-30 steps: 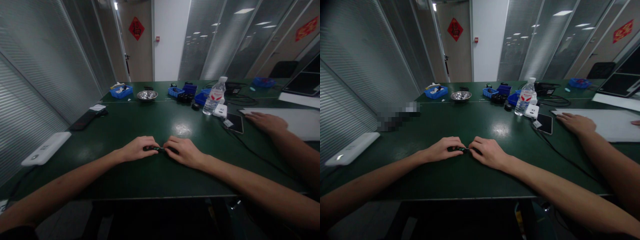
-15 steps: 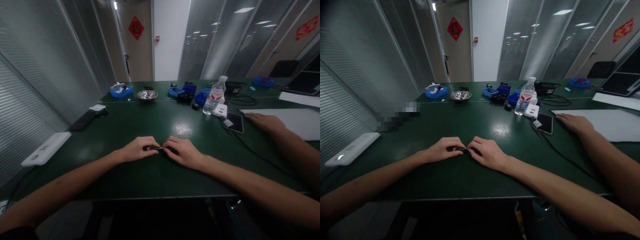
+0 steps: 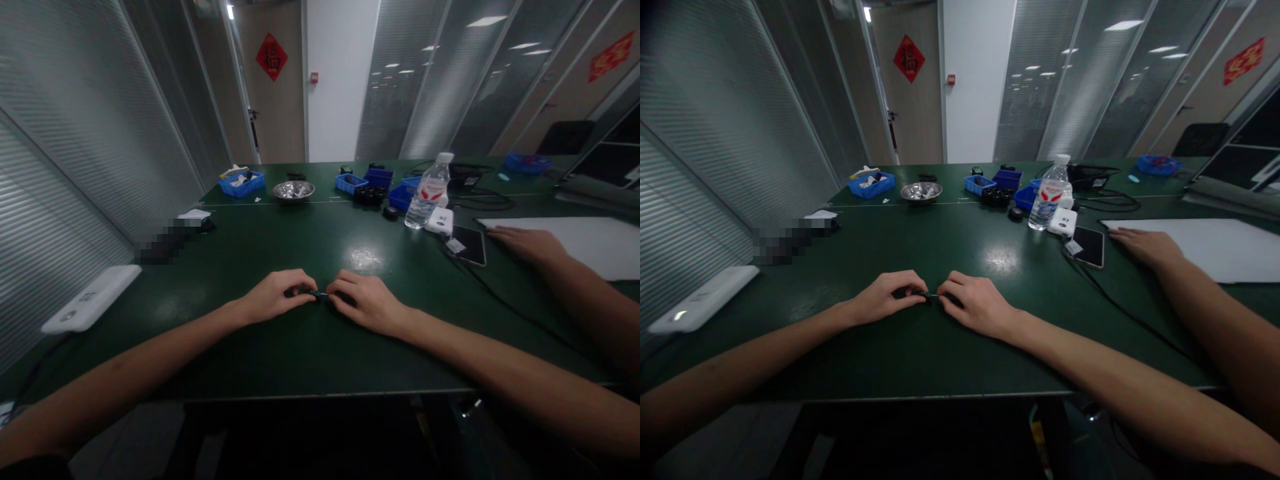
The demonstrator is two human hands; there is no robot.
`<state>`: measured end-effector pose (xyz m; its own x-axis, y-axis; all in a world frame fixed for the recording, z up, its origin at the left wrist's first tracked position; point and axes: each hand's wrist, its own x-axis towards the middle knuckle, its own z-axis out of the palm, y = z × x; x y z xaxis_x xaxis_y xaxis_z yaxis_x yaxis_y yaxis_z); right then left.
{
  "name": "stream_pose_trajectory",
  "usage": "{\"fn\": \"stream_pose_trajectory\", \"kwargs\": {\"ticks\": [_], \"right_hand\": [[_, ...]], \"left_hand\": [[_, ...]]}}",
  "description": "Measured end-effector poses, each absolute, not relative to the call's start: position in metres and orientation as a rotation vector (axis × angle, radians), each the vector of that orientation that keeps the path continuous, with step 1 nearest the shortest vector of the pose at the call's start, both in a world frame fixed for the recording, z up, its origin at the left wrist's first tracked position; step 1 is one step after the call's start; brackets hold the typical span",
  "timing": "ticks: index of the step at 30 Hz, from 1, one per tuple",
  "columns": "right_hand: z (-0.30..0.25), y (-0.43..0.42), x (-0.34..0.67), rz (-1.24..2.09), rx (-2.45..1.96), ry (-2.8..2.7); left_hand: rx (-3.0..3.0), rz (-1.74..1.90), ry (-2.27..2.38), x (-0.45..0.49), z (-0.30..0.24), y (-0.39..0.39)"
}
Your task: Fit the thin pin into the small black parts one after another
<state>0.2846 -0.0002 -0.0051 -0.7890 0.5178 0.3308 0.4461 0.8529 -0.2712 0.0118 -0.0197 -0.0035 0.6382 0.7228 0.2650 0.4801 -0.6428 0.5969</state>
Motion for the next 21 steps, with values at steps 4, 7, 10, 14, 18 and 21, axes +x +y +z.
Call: {"fn": "stream_pose_trajectory", "kwargs": {"ticks": [4, 7, 10, 14, 18, 21], "right_hand": [[-0.0065, 0.0002, 0.2851, 0.253, -0.716, -2.620], [-0.0067, 0.0000, 0.2853, 0.261, -0.696, -2.608], [-0.0068, -0.0001, 0.2855, 0.273, -0.679, -2.601], [-0.0079, 0.0003, 0.2857, 0.279, -0.672, -2.600], [-0.0077, -0.0006, 0.2855, 0.278, -0.667, -2.599], [-0.0063, -0.0018, 0.2851, 0.279, -0.653, -2.584]], "left_hand": [[2.376, 0.715, 0.919, 0.0117, -0.0046, -0.0194], [2.378, 0.721, 0.912, 0.0119, -0.0034, -0.0197], [2.380, 0.715, 0.915, 0.0120, -0.0023, -0.0203], [2.396, 0.714, 0.923, 0.0118, -0.0035, -0.0199], [2.436, 0.718, 0.862, 0.0116, -0.0048, -0.0184], [2.479, 0.727, 0.810, 0.0114, -0.0043, -0.0177]]}}
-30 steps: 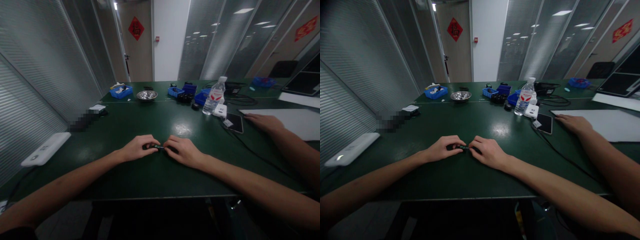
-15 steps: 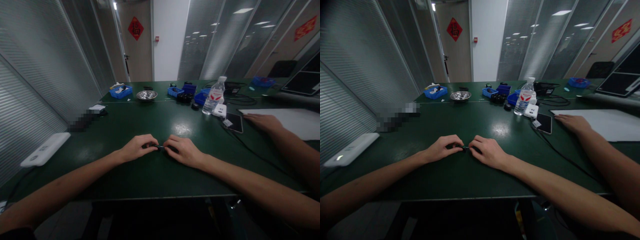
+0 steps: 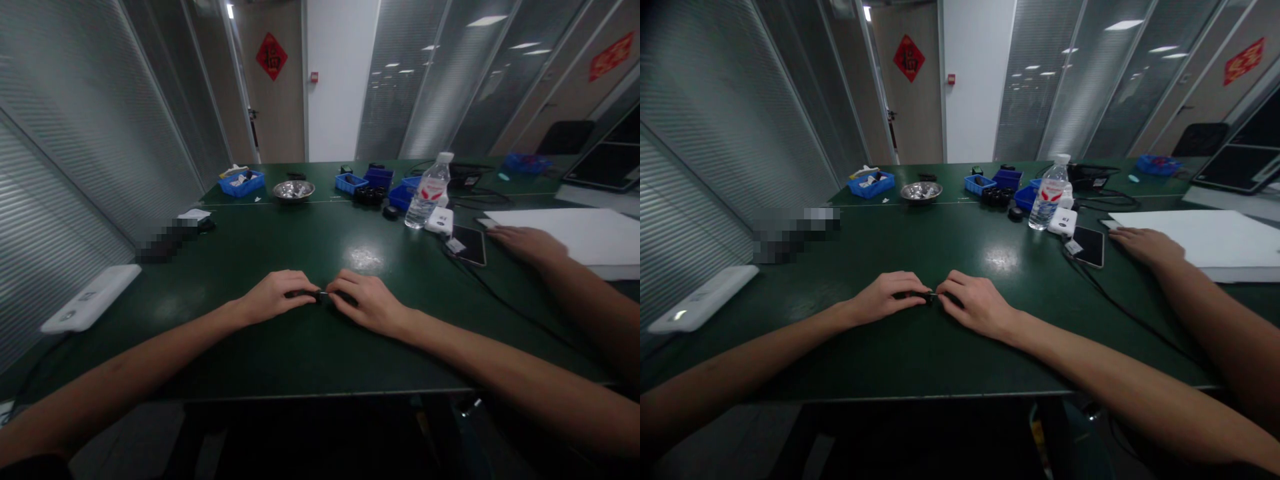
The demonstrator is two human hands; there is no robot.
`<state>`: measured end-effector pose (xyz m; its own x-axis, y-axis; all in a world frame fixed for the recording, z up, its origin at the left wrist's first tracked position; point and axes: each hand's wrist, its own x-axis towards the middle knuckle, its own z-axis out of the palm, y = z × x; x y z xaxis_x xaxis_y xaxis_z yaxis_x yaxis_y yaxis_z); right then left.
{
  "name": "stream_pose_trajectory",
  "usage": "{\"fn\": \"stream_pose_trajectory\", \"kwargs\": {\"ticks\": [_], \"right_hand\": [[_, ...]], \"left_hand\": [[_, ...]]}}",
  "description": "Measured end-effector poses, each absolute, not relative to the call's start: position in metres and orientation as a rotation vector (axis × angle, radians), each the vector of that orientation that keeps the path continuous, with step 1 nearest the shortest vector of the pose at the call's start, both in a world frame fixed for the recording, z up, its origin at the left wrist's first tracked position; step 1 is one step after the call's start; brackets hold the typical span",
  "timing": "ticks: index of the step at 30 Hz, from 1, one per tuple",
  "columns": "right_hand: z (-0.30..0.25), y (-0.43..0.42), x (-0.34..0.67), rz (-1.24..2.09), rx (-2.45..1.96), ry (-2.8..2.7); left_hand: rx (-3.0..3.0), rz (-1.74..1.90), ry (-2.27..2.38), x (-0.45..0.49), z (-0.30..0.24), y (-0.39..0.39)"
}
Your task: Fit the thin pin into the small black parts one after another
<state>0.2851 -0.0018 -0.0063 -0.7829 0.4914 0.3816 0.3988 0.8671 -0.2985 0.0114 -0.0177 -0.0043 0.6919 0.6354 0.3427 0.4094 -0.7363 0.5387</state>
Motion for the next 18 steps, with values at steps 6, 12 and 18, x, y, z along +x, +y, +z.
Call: {"fn": "stream_pose_trajectory", "kwargs": {"ticks": [6, 12, 18], "right_hand": [[-0.0054, -0.0012, 0.2848, 0.262, -0.659, -2.572], [-0.0077, -0.0006, 0.2853, 0.241, -0.676, -2.554], [-0.0050, -0.0013, 0.2859, 0.255, -0.672, -2.560]], "left_hand": [[2.494, 0.702, 0.804, 0.0101, -0.0036, -0.0180], [2.484, 0.661, 0.829, 0.0095, -0.0047, -0.0189], [2.483, 0.680, 0.812, 0.0123, 0.0007, -0.0200]]}}
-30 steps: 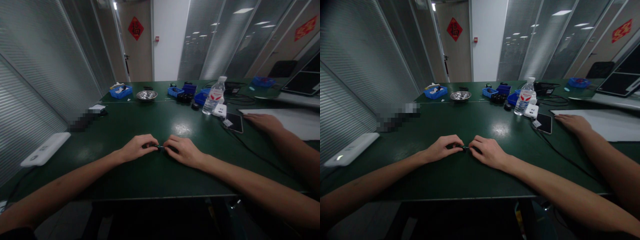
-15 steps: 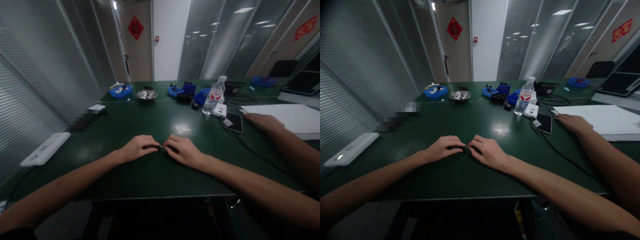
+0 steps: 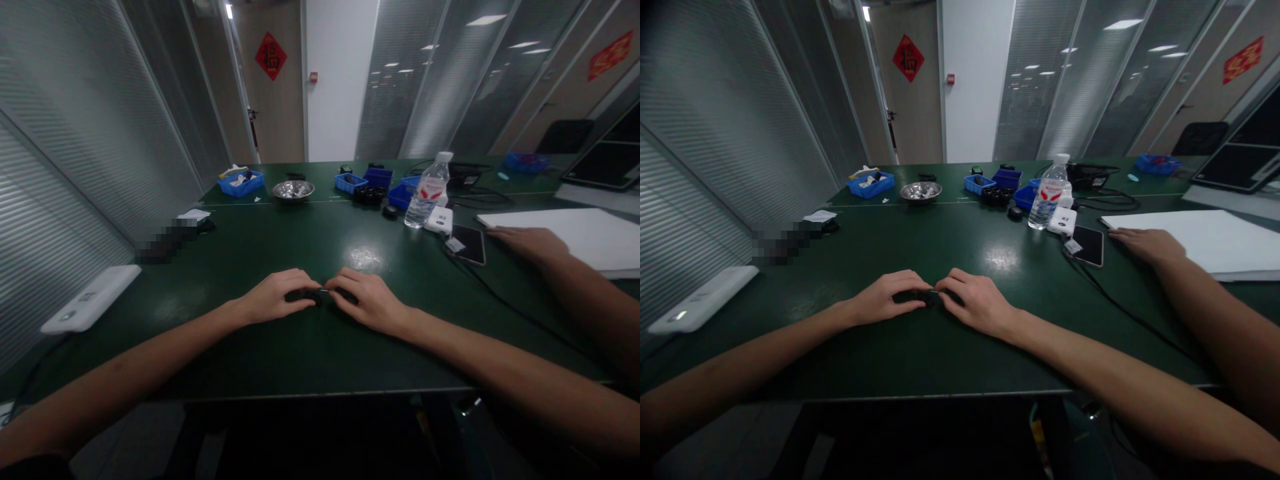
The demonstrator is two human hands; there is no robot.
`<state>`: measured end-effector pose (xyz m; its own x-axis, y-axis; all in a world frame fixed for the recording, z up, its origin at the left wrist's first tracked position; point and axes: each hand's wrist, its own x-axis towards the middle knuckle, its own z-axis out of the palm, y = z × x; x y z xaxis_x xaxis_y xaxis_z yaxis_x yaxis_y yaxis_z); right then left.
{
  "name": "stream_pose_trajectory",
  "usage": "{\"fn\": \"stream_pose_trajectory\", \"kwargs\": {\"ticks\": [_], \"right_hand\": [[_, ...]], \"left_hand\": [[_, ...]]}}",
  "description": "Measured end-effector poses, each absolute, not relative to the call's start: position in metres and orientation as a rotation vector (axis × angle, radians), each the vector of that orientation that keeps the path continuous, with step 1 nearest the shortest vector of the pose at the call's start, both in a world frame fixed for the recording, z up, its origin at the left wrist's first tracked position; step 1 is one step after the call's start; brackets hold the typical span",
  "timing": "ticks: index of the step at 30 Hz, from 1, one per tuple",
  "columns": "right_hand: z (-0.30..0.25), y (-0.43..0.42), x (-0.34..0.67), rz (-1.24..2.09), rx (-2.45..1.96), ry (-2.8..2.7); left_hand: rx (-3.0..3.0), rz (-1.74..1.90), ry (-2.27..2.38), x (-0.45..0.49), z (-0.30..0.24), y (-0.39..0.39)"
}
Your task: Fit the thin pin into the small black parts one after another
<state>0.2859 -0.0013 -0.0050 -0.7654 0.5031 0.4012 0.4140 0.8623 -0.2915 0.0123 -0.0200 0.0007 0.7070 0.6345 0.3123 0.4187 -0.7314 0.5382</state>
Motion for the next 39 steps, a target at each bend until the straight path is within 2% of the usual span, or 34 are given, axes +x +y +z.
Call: {"fn": "stream_pose_trajectory", "kwargs": {"ticks": [16, 27, 39], "right_hand": [[-0.004, 0.001, 0.287, 0.257, -0.665, -2.582], [-0.005, 0.002, 0.288, 0.244, -0.708, -2.571], [-0.004, 0.004, 0.288, 0.235, -0.723, -2.573]], "left_hand": [[2.281, 0.919, 0.984, 0.008, -0.005, -0.017], [1.894, 0.884, 1.018, 0.002, -0.014, -0.006], [1.990, 0.769, 1.018, 0.003, -0.005, -0.004]]}}
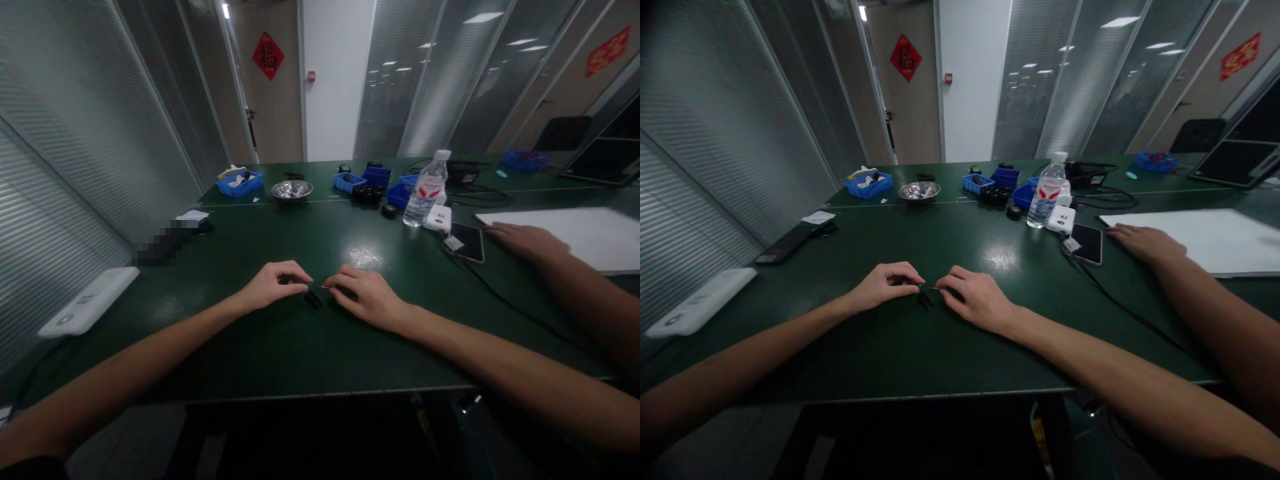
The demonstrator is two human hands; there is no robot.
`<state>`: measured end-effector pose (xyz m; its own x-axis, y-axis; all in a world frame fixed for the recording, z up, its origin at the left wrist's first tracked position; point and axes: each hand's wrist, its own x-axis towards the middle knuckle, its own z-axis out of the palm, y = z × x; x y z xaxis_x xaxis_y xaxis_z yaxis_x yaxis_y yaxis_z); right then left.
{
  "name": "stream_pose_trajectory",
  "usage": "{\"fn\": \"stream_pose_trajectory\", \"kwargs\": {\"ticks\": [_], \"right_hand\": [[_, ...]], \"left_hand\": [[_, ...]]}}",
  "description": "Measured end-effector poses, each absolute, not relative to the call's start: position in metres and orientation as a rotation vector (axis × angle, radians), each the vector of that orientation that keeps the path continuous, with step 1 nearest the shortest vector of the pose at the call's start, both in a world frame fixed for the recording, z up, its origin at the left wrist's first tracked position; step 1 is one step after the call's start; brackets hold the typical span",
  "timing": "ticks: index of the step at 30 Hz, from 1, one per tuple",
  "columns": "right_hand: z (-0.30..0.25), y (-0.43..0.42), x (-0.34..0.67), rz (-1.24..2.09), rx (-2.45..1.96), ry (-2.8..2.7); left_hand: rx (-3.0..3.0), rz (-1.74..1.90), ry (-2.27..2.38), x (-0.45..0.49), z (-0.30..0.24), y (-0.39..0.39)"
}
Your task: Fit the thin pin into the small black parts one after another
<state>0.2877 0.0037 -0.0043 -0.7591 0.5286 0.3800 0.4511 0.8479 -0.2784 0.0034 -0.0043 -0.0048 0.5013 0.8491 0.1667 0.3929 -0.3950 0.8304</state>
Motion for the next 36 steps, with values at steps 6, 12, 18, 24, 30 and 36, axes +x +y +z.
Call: {"fn": "stream_pose_trajectory", "kwargs": {"ticks": [6, 12, 18, 24, 30, 36], "right_hand": [[-0.006, 0.005, 0.288, 0.252, -0.723, -2.556], [-0.006, 0.005, 0.288, 0.239, -0.739, -2.564], [-0.003, 0.004, 0.288, 0.239, -0.745, -2.562], [-0.003, 0.003, 0.289, 0.264, -0.742, -2.565], [-0.006, 0.005, 0.290, 0.276, -0.738, -2.559], [-0.005, 0.004, 0.290, 0.288, -0.734, -2.560]], "left_hand": [[1.945, 0.805, 0.972, 0.005, -0.002, -0.010], [2.054, 0.762, 0.901, 0.011, 0.003, -0.019], [2.126, 0.682, 0.908, 0.010, 0.002, -0.017], [2.129, 0.706, 1.167, -0.016, 0.001, 0.005], [2.049, 0.770, 1.686, -0.095, -0.007, 0.051], [1.795, 0.696, 2.307, -0.195, -0.002, 0.068]]}}
